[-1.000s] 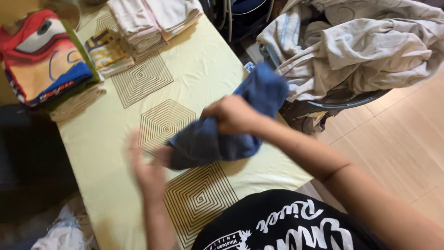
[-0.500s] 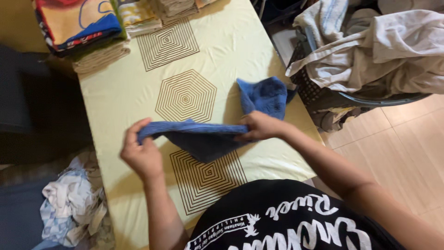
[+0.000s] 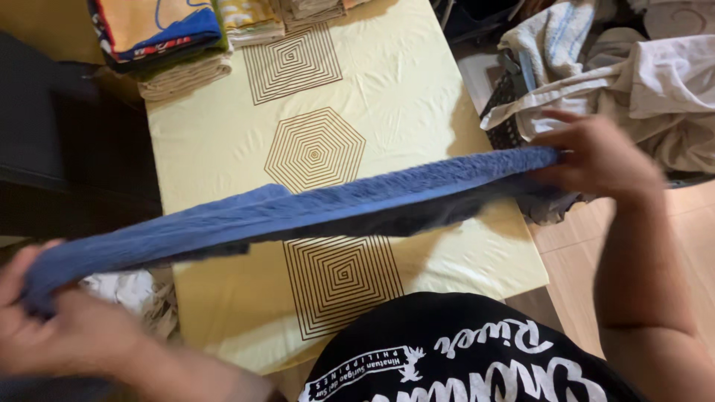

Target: The person folds a large graphic towel and two smaller towels on a table. They smooth and align each towel, fold them into compact rectangles, and stack them neatly on the table.

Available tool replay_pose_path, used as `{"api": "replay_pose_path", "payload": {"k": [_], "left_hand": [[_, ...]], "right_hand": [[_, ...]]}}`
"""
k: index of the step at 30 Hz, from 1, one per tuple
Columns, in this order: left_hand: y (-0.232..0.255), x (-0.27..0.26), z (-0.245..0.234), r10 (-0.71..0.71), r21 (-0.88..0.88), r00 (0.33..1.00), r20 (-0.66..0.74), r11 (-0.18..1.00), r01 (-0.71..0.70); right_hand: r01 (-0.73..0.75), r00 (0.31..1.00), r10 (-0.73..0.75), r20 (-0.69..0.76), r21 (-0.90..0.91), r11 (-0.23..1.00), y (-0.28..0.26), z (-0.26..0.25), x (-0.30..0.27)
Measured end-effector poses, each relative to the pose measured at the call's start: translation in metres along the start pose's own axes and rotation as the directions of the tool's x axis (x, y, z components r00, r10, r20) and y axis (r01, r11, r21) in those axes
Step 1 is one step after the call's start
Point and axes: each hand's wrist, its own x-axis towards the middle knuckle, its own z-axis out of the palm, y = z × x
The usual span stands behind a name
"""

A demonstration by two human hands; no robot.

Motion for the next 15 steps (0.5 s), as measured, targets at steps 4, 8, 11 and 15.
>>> {"api": "replay_pose_path", "payload": {"k": [4, 8, 11, 15], "left_hand": [[-0.038, 0.005, -0.021, 0.000, 0.176, 0.997, 0.072, 0.984, -0.013], [-0.093, 0.024, -0.005, 0.137, 0.433, 0.955, 0.264, 0.868, -0.244], [-0.131, 0.051, 0.036, 0.211, 0.447, 0.913, 0.349, 0.819, -0.360], [-0.140, 0.075, 0.044, 0.160, 0.124, 0.983, 0.092, 0.977, -0.171]], "right_hand": [[-0.090, 0.991, 0.081, -0.110, -0.086, 0.992, 0.030, -0.006, -0.012], [-0.077, 0.984, 0.074, -0.163, -0.013, 0.997, 0.074, 0.036, 0.043], [-0.095, 0.952, 0.122, -0.280, 0.107, 0.990, 0.104, 0.050, 0.092], [0.273, 0.804, -0.067, -0.591, 0.265, 0.925, 0.118, 0.017, 0.133]]}}
